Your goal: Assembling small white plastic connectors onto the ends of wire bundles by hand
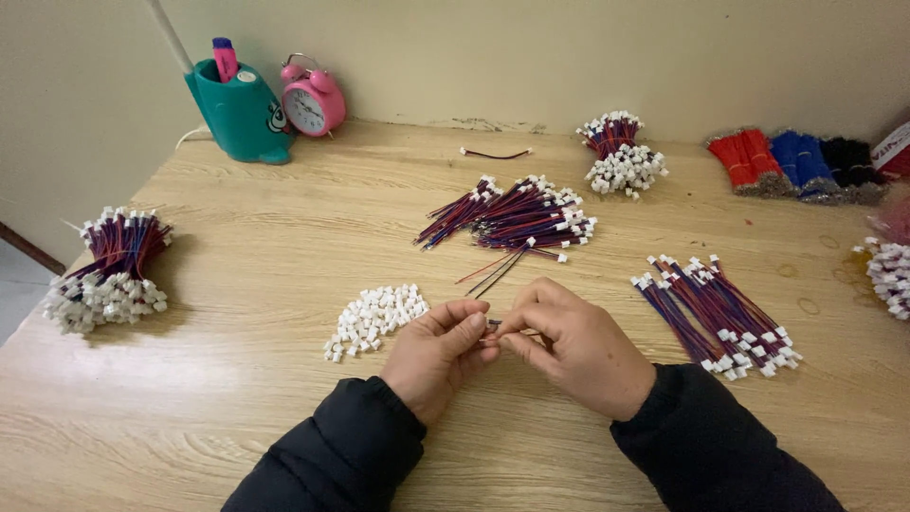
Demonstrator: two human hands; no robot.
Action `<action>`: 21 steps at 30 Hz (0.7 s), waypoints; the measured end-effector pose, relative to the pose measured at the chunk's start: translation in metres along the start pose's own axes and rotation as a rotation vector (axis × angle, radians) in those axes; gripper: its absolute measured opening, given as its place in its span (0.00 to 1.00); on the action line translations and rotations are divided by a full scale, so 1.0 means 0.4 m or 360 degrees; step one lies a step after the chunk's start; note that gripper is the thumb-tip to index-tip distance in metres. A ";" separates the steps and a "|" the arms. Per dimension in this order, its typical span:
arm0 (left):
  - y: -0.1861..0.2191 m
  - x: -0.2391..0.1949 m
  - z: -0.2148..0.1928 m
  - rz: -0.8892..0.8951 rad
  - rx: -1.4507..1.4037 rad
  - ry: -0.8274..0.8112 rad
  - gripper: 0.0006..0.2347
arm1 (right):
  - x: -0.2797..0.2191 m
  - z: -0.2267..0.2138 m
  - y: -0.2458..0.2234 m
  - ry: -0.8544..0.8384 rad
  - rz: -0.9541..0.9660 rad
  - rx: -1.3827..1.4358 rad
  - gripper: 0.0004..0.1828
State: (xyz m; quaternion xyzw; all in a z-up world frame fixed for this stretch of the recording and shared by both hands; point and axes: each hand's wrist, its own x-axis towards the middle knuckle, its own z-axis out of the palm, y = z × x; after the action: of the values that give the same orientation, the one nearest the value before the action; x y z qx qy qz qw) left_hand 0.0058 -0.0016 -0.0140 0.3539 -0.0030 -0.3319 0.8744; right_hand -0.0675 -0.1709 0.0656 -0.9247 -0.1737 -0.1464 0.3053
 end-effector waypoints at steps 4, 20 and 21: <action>0.010 -0.012 0.012 -0.0027 -0.0006 0.0011 0.08 | 0.002 -0.008 -0.023 0.0039 0.0005 -0.0079 0.02; 0.006 -0.010 0.013 0.0011 -0.0004 0.0023 0.07 | 0.008 0.002 -0.008 0.0309 -0.0188 -0.0511 0.04; 0.007 -0.012 0.014 -0.0005 -0.0015 0.0011 0.07 | 0.010 0.001 -0.012 0.0321 -0.0195 -0.0524 0.06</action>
State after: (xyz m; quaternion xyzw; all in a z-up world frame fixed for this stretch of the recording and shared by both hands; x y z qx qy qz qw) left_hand 0.0022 -0.0007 -0.0068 0.3510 0.0021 -0.3319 0.8756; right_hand -0.0659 -0.1660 0.0691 -0.9305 -0.1718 -0.2831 0.1564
